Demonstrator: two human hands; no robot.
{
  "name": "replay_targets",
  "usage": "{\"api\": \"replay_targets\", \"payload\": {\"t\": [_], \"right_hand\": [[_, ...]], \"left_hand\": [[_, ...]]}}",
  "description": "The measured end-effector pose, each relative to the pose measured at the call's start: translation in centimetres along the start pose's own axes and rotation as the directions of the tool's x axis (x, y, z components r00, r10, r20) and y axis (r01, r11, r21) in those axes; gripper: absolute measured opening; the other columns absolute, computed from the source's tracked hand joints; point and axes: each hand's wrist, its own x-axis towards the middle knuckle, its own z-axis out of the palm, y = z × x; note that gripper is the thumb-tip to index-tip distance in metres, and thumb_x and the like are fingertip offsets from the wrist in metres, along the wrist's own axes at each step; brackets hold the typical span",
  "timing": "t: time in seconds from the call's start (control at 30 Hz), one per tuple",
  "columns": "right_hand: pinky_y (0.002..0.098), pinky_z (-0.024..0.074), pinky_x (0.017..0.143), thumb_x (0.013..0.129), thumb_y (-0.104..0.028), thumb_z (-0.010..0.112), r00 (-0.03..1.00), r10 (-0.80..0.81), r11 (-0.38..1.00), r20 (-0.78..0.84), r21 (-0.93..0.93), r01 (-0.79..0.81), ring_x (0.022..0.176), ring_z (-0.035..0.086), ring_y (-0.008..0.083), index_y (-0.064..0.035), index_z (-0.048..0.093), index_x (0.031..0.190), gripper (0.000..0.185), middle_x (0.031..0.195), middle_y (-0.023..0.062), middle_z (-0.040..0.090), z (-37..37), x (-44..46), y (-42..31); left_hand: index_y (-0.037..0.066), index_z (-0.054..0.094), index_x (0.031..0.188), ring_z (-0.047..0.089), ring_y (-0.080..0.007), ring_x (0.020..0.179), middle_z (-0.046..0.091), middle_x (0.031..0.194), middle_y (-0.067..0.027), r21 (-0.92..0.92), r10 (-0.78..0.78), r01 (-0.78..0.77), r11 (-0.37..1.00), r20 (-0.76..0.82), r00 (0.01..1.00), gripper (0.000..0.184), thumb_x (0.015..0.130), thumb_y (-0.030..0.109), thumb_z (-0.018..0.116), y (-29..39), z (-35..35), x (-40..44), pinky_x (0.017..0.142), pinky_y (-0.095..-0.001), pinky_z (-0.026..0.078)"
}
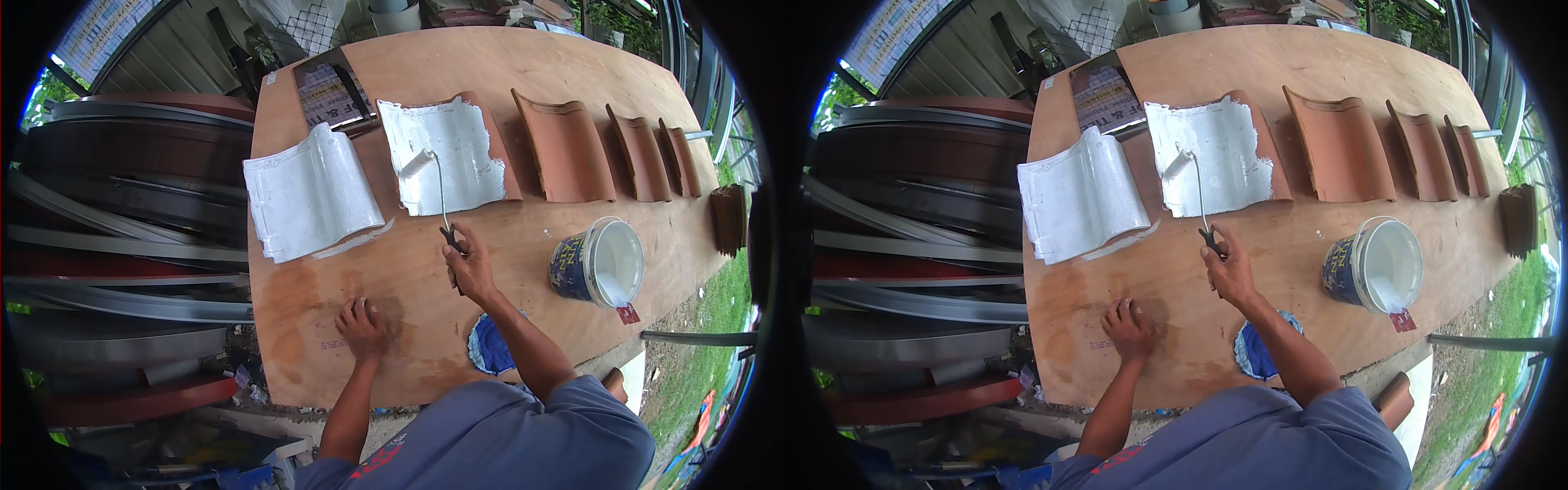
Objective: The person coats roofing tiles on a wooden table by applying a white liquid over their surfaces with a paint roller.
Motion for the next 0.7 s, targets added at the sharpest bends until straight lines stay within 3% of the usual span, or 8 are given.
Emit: {"api": "replay_targets", "payload": {"t": [0.07,0.13,0.17,0.23,0.37,0.43,0.57,0.7], "right_hand": [[0.0298,0.0455,0.046,0.104,-0.013,0.066,1.0,0.023,0.994,-0.001,0.106,-0.023,0.055,0.054,0.0105,-0.0062,0.045,0.155,0.055,0.079,0.0044,0.059,-0.3,-2.0,-0.5],[0.0283,0.0444,0.045,0.107,-0.018,0.061,0.961,0.231,0.803,0.154,0.528,-0.278,0.054,0.053,0.0108,-0.01,0.047,0.153,0.048,0.081,0.0049,0.06,-0.5,-3.4,-1.4],[0.0283,0.0444,0.045,0.107,-0.018,0.061,0.96,0.234,0.801,0.154,0.529,-0.281,0.054,0.053,0.0108,-0.01,0.047,0.153,0.048,0.081,0.0049,0.06,-0.7,-3.5,-1.1],[0.0273,0.0423,0.045,0.11,-0.022,0.055,0.899,0.316,0.697,0.304,0.569,-0.437,0.053,0.051,0.0108,-0.0125,0.048,0.15,0.042,0.082,0.005,0.061,-1.2,-3.3,0.1],[0.0263,0.041,0.046,0.112,-0.026,0.051,0.862,0.293,0.666,0.414,0.558,-0.495,0.054,0.048,0.0099,-0.0133,0.049,0.146,0.036,0.083,0.005,0.06,-1.4,0.8,2.1],[0.0259,0.0407,0.048,0.112,-0.027,0.048,0.842,0.245,0.588,0.48,0.617,-0.523,0.056,0.048,0.0096,-0.0112,0.051,0.142,0.033,0.083,0.0053,0.06,-1.2,4.2,1.7],[0.026,0.041,0.05,0.112,-0.026,0.047,0.851,0.226,0.627,0.474,0.598,-0.5,0.058,0.047,0.0104,-0.0082,0.052,0.135,0.029,0.083,0.0059,0.06,0.0,10.9,-0.8],[0.0265,0.0423,0.05,0.112,-0.024,0.047,0.908,0.238,0.729,0.345,0.555,-0.402,0.059,0.049,0.0108,-0.0062,0.053,0.132,0.027,0.084,0.006,0.06,0.9,16.5,-2.8]], "left_hand": [[0.004,0.067,0.129,0.051,-0.0409,0.123,0.057,0.138,-0.0154,0.005,0.0,0.0,1.0,0.012,1.0,0.038,0.1,0.028,0.06,0.1,-0.1,-0.1,0.11,-0.0549,0.039],[0.003,0.067,0.128,0.051,-0.0412,0.122,0.057,0.138,-0.0155,0.004,-0.006,0.006,1.0,0.013,1.0,0.038,0.1,0.028,0.06,0.2,-0.2,0.0,0.11,-0.0549,0.039],[0.003,0.067,0.128,0.051,-0.0414,0.122,0.057,0.138,-0.0156,0.002,-0.006,0.006,1.0,0.011,1.0,0.038,0.101,0.029,0.06,0.3,-0.2,0.0,0.109,-0.0549,0.039],[0.003,0.066,0.128,0.05,-0.0416,0.123,0.057,0.137,-0.0162,0.007,-0.004,0.004,1.0,0.015,1.0,0.038,0.101,0.028,0.06,0.4,-0.3,0.0,0.11,-0.0548,0.039],[0.004,0.066,0.128,0.049,-0.0414,0.124,0.057,0.135,-0.0167,0.014,0.01,-0.01,1.0,0.012,1.0,0.036,0.1,0.027,0.062,0.2,-0.1,0.1,0.11,-0.0546,0.038],[0.003,0.066,0.128,0.049,-0.0412,0.124,0.057,0.135,-0.0167,0.018,0.01,-0.01,1.0,0.014,1.0,0.037,0.1,0.026,0.062,0.2,-0.1,0.0,0.11,-0.0545,0.038],[0.002,0.066,0.128,0.05,-0.0408,0.123,0.057,0.135,-0.017,0.028,0.014,-0.015,0.999,0.019,1.0,0.037,0.099,0.026,0.063,0.6,-0.4,0.3,0.11,-0.0543,0.039],[0.001,0.066,0.128,0.05,-0.0406,0.123,0.057,0.134,-0.0175,0.026,0.031,-0.032,0.999,0.008,0.999,0.038,0.099,0.025,0.063,0.5,-0.2,0.3,0.11,-0.0543,0.039]]}}
